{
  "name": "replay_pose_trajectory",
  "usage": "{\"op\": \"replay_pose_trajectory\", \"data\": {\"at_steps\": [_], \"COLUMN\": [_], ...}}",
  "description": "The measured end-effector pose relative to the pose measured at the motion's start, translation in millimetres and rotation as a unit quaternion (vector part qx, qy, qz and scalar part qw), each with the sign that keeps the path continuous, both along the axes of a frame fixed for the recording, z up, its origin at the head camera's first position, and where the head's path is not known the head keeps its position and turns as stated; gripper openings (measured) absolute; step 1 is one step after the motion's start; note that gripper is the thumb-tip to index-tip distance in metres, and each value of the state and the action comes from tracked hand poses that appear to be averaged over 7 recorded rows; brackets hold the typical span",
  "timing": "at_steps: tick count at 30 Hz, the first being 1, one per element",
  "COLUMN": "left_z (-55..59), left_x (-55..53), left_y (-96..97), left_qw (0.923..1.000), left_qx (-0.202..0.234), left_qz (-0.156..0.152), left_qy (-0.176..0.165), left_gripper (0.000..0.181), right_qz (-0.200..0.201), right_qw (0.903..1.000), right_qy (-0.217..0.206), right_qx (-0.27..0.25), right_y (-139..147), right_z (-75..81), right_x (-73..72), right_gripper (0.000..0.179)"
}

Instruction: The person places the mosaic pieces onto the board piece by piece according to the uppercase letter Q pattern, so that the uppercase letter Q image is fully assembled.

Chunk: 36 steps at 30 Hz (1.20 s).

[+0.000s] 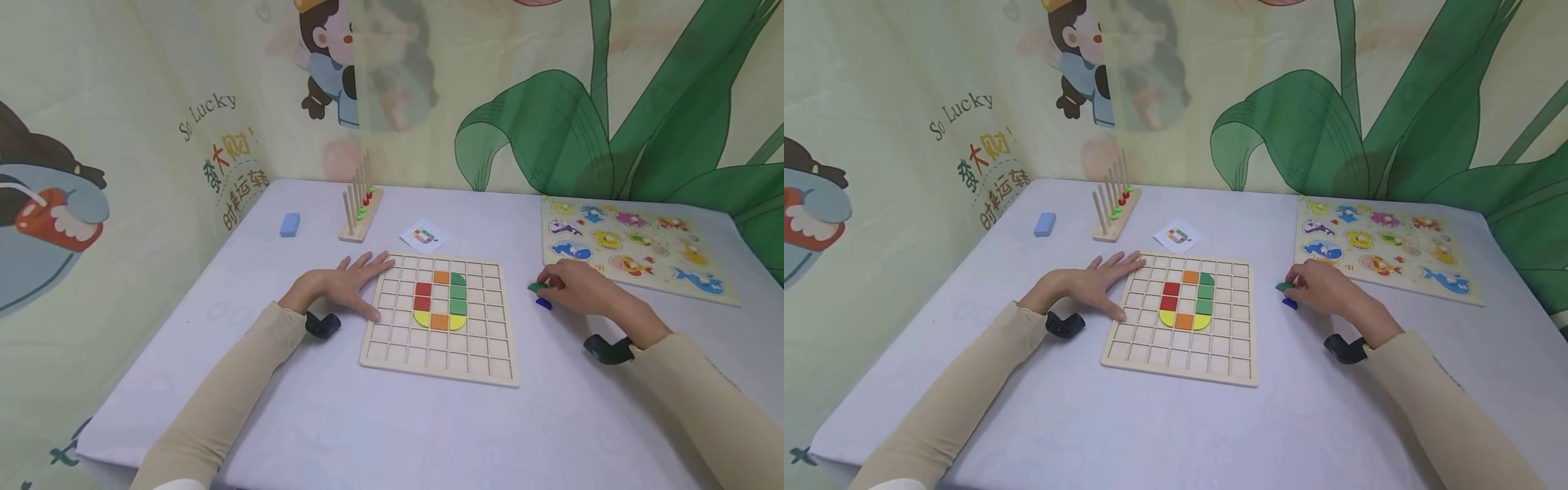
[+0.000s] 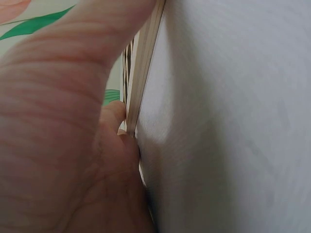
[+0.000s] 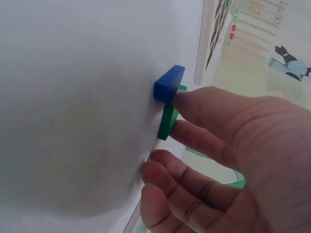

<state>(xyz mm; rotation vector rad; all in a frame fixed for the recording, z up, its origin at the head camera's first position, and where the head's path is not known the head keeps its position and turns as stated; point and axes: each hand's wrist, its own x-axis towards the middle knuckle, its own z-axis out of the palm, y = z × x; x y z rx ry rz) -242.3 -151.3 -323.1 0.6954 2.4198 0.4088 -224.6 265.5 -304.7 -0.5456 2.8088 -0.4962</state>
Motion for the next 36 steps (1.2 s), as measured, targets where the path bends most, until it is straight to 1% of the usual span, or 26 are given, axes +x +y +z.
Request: {"op": "replay_pose_trajectory", "data": {"at_steps": [2,6,13,21,26,32,36], "left_z": [-0.7,-0.1,1.5,2.8,3.4,1.2,1.3], "left_x": [-0.4,-0.6,0.8,1.0,1.1,0.2,0.6], "left_y": [0.1,0.5,0.5,0.6,0.3,0.3,0.6], "left_qw": [1.0000,1.0000,1.0000,1.0000,1.0000,1.0000,1.0000], "left_qx": [0.000,0.000,-0.004,-0.003,-0.002,-0.003,-0.001], "left_qz": [0.000,0.000,0.001,0.002,-0.001,0.003,0.003], "left_qy": [0.000,-0.001,-0.001,-0.002,-0.002,-0.002,-0.003], "left_gripper": [0.111,0.110,0.111,0.111,0.111,0.111,0.111], "right_qz": [0.004,-0.002,-0.010,-0.009,0.012,0.043,0.057], "right_qw": [1.0000,1.0000,0.9999,0.9999,0.9999,0.9985,0.9979], "right_qy": [0.002,-0.005,-0.008,-0.005,0.007,0.033,0.029], "right_qx": [0.003,0.007,0.005,0.008,0.007,0.002,-0.005], "right_y": [1.3,4.7,3.3,-2.8,-12.5,-31.8,-46.8], "right_z": [0.0,-1.1,-1.1,5.4,10.5,15.7,17.2], "right_x": [-0.5,-2.7,-4.3,-6.1,-9.4,-13.5,-17.6], "right_gripper": [0.028,0.032,0.032,0.033,0.032,0.026,0.025]}}
